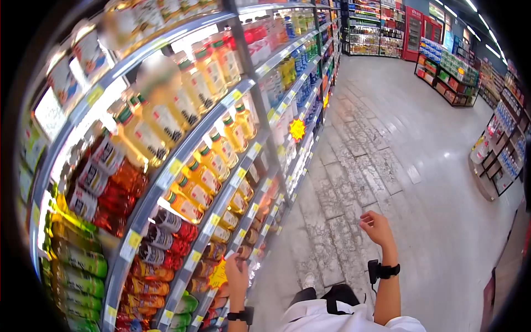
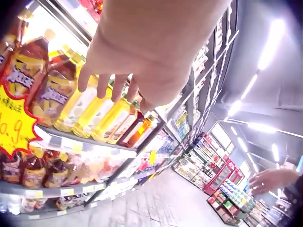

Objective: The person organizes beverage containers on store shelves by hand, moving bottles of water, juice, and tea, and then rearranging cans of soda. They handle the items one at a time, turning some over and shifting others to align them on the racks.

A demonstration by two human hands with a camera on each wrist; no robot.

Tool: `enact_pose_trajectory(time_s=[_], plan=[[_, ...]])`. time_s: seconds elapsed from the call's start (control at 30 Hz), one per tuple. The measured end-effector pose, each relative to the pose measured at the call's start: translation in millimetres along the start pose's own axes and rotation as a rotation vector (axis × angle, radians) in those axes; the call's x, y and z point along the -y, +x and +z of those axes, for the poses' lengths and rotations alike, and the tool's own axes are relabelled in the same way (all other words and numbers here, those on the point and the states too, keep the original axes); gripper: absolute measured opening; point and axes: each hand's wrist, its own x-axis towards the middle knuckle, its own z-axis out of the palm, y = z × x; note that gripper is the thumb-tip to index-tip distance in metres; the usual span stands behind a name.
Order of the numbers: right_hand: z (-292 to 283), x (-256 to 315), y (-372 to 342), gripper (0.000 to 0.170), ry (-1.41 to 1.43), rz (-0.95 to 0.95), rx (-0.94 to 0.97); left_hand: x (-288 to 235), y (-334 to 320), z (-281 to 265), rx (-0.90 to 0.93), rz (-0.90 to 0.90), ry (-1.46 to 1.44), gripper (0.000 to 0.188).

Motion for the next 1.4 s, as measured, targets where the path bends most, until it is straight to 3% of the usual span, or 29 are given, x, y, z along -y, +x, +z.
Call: enact_pose_trajectory(time_s=[0.13,0.23,0.4,0.47,0.57,0.73,0.8,1.0,1.07,1.23,1.3,1.33,1.4], plan=[[-15,-28,48,0.023,0.063,0.008,0.053,-54,42,42,0.044,0.113,0.003,0.031],[-22,-39,93,0.020,0.125,-0.020,0.000,-70,63,87,0.173,0.045,0.031,0.026],[-59,-72,167,0.017,0.212,-0.058,0.054,-67,59,161,0.170,0.037,0.074,0.025],[-80,-102,202,0.014,0.255,-0.088,0.055,-68,49,182,0.310,-0.111,0.148,0.018],[-91,-156,259,0.014,0.297,-0.044,0.008,-67,34,215,0.219,-0.195,0.136,0.016],[-90,-165,322,0.014,0.166,-0.080,0.015,-107,28,242,0.141,-0.270,0.198,0.015],[-66,-174,347,0.016,0.305,-0.133,0.155,-120,41,244,0.099,-0.288,0.220,0.014],[-51,-125,411,0.020,0.203,-0.205,0.295,-149,147,244,-0.048,-0.290,0.168,0.010],[-47,-101,428,0.024,0.226,-0.230,0.335,-165,196,243,-0.049,-0.383,0.162,0.016],[-21,-6,479,0.027,0.143,-0.343,0.420,-200,313,258,-0.163,-0.224,0.005,0.013],[5,22,503,0.028,0.160,-0.446,0.361,-213,354,267,-0.270,-0.053,0.013,0.013],[18,37,511,0.028,0.150,-0.426,0.386,-219,372,268,-0.164,-0.103,-0.097,0.016],[37,71,529,0.027,0.193,-0.504,0.307,-222,401,277,-0.198,0.038,0.008,0.030]])
